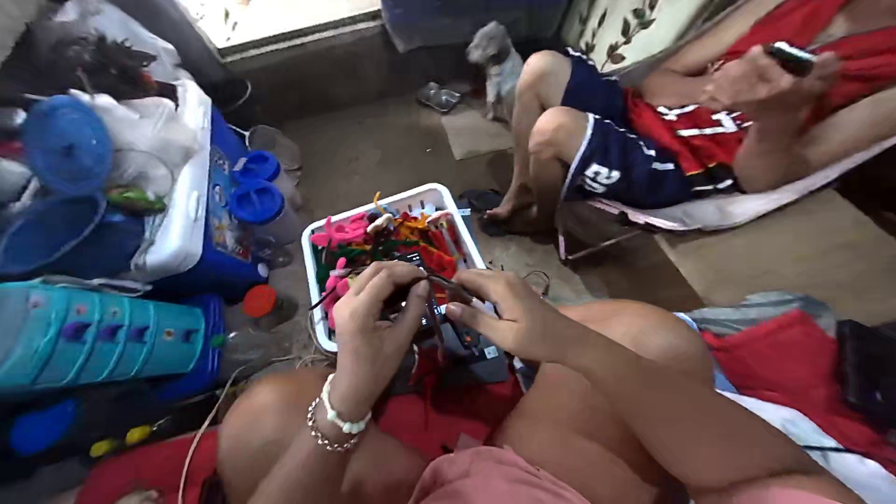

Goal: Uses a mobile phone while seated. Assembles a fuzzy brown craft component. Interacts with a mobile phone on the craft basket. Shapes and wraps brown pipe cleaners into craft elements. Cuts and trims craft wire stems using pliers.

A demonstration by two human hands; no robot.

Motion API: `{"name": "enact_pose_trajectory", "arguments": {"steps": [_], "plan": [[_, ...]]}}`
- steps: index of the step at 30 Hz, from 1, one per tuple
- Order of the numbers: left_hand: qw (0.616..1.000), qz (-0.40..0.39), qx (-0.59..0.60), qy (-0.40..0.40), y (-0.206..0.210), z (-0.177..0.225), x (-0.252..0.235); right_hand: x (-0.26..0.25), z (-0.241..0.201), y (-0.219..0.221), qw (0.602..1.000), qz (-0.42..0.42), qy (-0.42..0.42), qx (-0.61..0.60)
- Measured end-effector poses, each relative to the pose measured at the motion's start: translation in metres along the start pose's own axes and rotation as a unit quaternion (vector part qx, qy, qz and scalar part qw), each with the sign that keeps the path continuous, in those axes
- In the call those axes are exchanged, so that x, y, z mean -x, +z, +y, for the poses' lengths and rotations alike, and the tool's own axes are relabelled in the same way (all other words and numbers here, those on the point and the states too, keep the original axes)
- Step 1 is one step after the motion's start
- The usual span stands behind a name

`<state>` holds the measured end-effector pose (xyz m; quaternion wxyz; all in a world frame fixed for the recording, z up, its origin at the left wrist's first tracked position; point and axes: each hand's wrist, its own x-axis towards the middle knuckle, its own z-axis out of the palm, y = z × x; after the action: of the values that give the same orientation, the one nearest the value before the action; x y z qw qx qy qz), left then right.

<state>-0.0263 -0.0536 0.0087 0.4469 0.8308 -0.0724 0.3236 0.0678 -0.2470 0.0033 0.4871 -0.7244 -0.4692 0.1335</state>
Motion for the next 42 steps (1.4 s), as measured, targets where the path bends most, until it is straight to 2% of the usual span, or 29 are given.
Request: {"name": "enact_pose_trajectory", "arguments": {"steps": [6, 13, 23, 27, 31, 36, 42], "plan": [[1.000, -0.003, -0.008, -0.003, -0.010, 0.002, 0.005, -0.002, -0.002, 0.009, 1.000, -0.003, -0.017, 0.026], [0.999, -0.017, 0.021, -0.018, -0.018, 0.005, 0.009, -0.001, -0.001, 0.016, 0.994, 0.017, -0.073, 0.076], [0.971, -0.083, 0.202, -0.098, -0.023, 0.009, 0.008, 0.000, -0.001, 0.015, 0.982, 0.027, -0.128, 0.139], [0.944, -0.117, 0.275, -0.142, -0.025, 0.009, 0.009, 0.001, -0.002, 0.013, 0.977, 0.023, -0.144, 0.157], [0.893, -0.145, 0.366, -0.217, -0.025, 0.011, 0.009, 0.001, 0.000, 0.010, 0.969, 0.022, -0.161, 0.186], [0.860, -0.175, 0.415, -0.240, -0.027, 0.007, 0.013, 0.000, -0.001, 0.012, 0.960, 0.024, -0.189, 0.205], [0.814, -0.187, 0.457, -0.307, -0.024, 0.007, 0.014, 0.000, -0.001, 0.010, 0.941, 0.072, -0.220, 0.246]]}}
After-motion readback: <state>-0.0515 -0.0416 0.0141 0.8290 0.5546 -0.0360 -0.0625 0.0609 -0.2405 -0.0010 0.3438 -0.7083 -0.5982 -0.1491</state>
